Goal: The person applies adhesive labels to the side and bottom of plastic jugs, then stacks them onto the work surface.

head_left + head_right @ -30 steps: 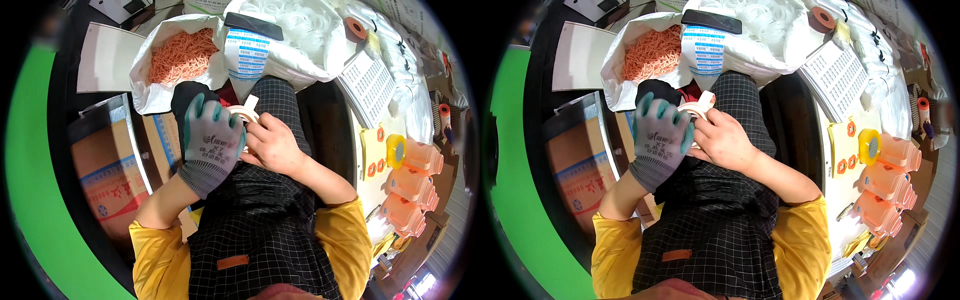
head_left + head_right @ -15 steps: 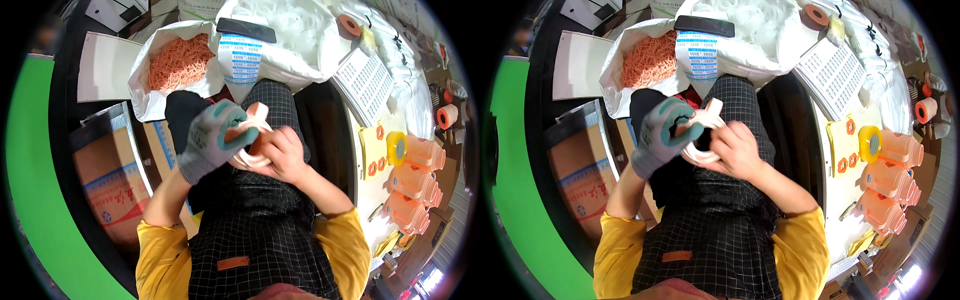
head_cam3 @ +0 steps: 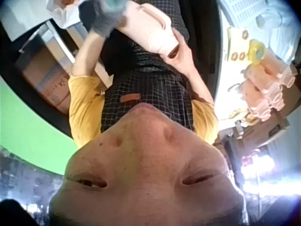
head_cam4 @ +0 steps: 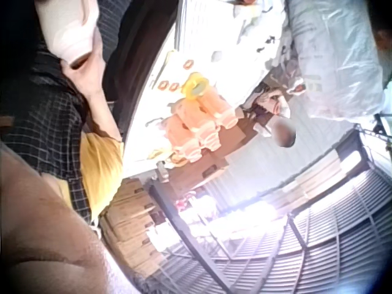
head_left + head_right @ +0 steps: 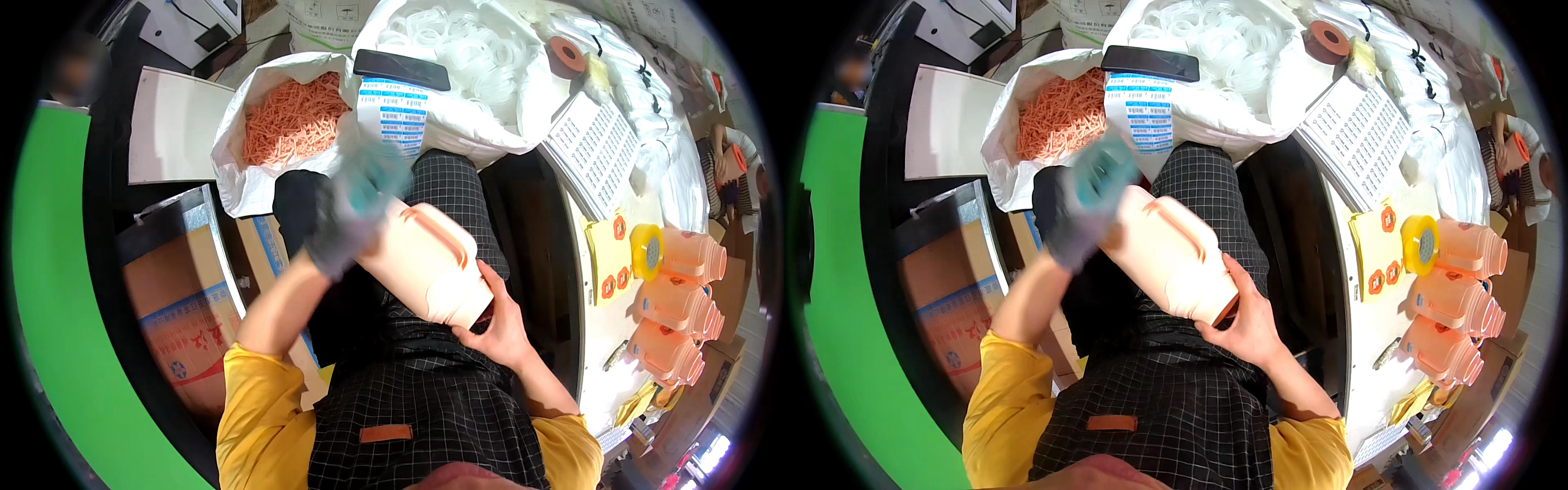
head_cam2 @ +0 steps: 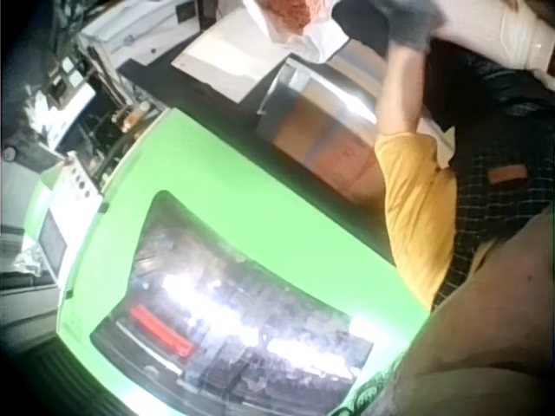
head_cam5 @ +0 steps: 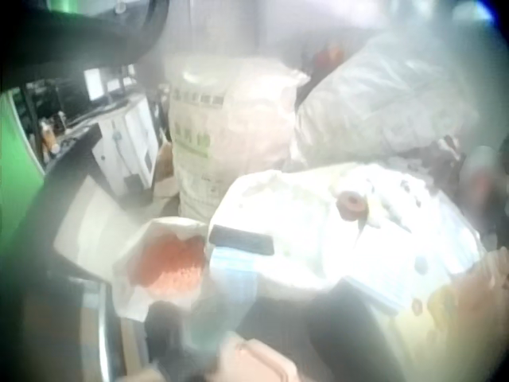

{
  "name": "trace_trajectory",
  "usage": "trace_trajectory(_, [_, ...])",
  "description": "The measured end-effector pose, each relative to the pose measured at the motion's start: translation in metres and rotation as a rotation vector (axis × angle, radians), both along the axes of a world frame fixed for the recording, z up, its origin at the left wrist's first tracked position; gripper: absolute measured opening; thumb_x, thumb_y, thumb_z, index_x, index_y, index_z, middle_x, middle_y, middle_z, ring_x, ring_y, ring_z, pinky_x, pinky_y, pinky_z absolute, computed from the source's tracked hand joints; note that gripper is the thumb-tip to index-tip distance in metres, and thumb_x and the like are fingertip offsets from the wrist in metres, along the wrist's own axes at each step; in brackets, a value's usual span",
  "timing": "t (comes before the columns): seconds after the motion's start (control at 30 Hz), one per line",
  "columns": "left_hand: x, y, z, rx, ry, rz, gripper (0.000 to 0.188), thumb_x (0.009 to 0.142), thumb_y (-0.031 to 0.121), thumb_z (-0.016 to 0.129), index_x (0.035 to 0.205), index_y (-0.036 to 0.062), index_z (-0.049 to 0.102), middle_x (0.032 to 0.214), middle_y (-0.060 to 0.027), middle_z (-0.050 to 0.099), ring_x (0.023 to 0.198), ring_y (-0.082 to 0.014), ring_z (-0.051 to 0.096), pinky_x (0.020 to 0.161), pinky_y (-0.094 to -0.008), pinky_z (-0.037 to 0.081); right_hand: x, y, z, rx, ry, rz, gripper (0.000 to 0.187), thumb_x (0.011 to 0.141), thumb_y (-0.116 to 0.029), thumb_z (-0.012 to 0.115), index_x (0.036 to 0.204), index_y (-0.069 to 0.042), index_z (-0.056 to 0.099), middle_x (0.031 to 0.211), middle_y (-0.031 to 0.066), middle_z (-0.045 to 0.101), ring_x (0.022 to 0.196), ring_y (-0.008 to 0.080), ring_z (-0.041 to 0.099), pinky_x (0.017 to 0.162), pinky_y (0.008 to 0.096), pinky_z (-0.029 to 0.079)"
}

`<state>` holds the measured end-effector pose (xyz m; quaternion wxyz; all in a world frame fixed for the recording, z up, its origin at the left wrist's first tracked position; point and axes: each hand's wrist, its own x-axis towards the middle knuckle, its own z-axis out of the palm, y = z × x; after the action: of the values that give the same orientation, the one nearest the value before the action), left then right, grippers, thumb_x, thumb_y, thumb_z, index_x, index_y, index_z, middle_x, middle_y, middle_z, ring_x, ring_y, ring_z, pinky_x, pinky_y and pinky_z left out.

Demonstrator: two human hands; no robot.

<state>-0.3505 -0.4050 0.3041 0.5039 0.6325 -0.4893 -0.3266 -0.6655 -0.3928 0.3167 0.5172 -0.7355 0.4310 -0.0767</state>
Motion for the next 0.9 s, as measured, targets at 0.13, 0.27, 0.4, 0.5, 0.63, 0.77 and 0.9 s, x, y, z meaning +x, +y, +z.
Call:
trace_trajectory(0.13, [0.117, -0.098, -0.062, 0.063, 0.133, 0.130, 0.053, 0.092, 0.016, 0.083, 0.139, 0.0014, 0.062, 0.122, -0.0114, 0.072, 0.102, -0.0152, 0.069, 0.092, -0.0288, 0.056, 0.002, -0.006, -0.005, -0.345, -0.021, 0.207, 0.109, 0.067, -0.017, 0.093, 0.160, -0.007, 0.038, 0.162, 0.0250, 0.041, 0.138, 0.0437, 0.056, 0.110, 0.0455, 0.055])
trace_trajectory(0.27, [0.125, -0.117, -0.071, 0.054, 0.088, 0.061, 0.043, 0.088, 0.011, 0.085, 0.128, 0.0012, 0.070, 0.113, -0.0089, 0.076, 0.095, -0.0107, 0.069, 0.088, -0.0272, 0.057, -0.005, -0.009, -0.018, -0.237, -0.082, 0.127, 0.109, 0.070, -0.023, 0.094, 0.161, -0.007, 0.036, 0.162, 0.0246, 0.041, 0.141, 0.0424, 0.055, 0.114, 0.0470, 0.051])
trace_trajectory(0.4, [0.115, -0.114, -0.059, 0.110, -0.068, 0.153, 0.034, 0.088, 0.011, 0.085, 0.119, 0.0010, 0.074, 0.103, -0.0068, 0.078, 0.091, -0.0093, 0.070, 0.084, -0.0269, 0.057, -0.006, -0.011, -0.020, -0.062, -0.101, 0.047, 0.110, 0.073, -0.025, 0.094, 0.163, -0.005, 0.034, 0.159, 0.0248, 0.044, 0.142, 0.0408, 0.054, 0.117, 0.0473, 0.047])
trace_trajectory(0.5, [0.113, -0.111, -0.060, 0.142, 0.036, 0.191, 0.031, 0.087, 0.012, 0.086, 0.115, 0.0015, 0.075, 0.102, -0.0069, 0.077, 0.089, -0.0104, 0.071, 0.083, -0.0268, 0.057, -0.005, -0.013, -0.010, 0.069, -0.067, 0.066, 0.113, 0.075, -0.024, 0.094, 0.165, -0.003, 0.029, 0.160, 0.0244, 0.045, 0.144, 0.0382, 0.053, 0.119, 0.0462, 0.045])
trace_trajectory(0.63, [0.109, -0.095, -0.063, -0.081, -0.147, 0.257, 0.025, 0.086, 0.009, 0.086, 0.108, 0.0024, 0.077, 0.100, -0.0069, 0.075, 0.086, -0.0132, 0.070, 0.081, -0.0277, 0.057, -0.007, -0.021, -0.022, 0.266, -0.263, 0.035, 0.119, 0.079, -0.022, 0.092, 0.169, -0.001, 0.018, 0.163, 0.0225, 0.044, 0.148, 0.0318, 0.048, 0.124, 0.0424, 0.036])
trace_trajectory(0.77, [0.067, -0.030, -0.011, -0.303, -0.113, 0.459, 0.018, 0.086, 0.002, 0.085, 0.101, -0.0015, 0.076, 0.097, -0.0065, 0.073, 0.083, -0.0139, 0.069, 0.076, -0.0273, 0.056, 0.002, -0.011, -0.023, 0.387, -0.450, -0.151, 0.114, 0.080, -0.022, 0.090, 0.168, 0.000, 0.020, 0.163, 0.0226, 0.041, 0.152, 0.0321, 0.042, 0.124, 0.0435, 0.036])
trace_trajectory(0.9, [0.037, 0.070, 0.023, 0.057, 0.236, 0.546, 0.017, 0.096, 0.013, 0.078, 0.107, 0.0001, 0.075, 0.088, -0.0040, 0.069, 0.070, -0.0091, 0.061, 0.063, -0.0231, 0.047, 0.026, 0.004, -0.033, -0.236, -0.152, 0.051, 0.118, 0.072, -0.020, 0.093, 0.167, -0.004, 0.024, 0.164, 0.0288, 0.035, 0.149, 0.0417, 0.044, 0.121, 0.0481, 0.042])
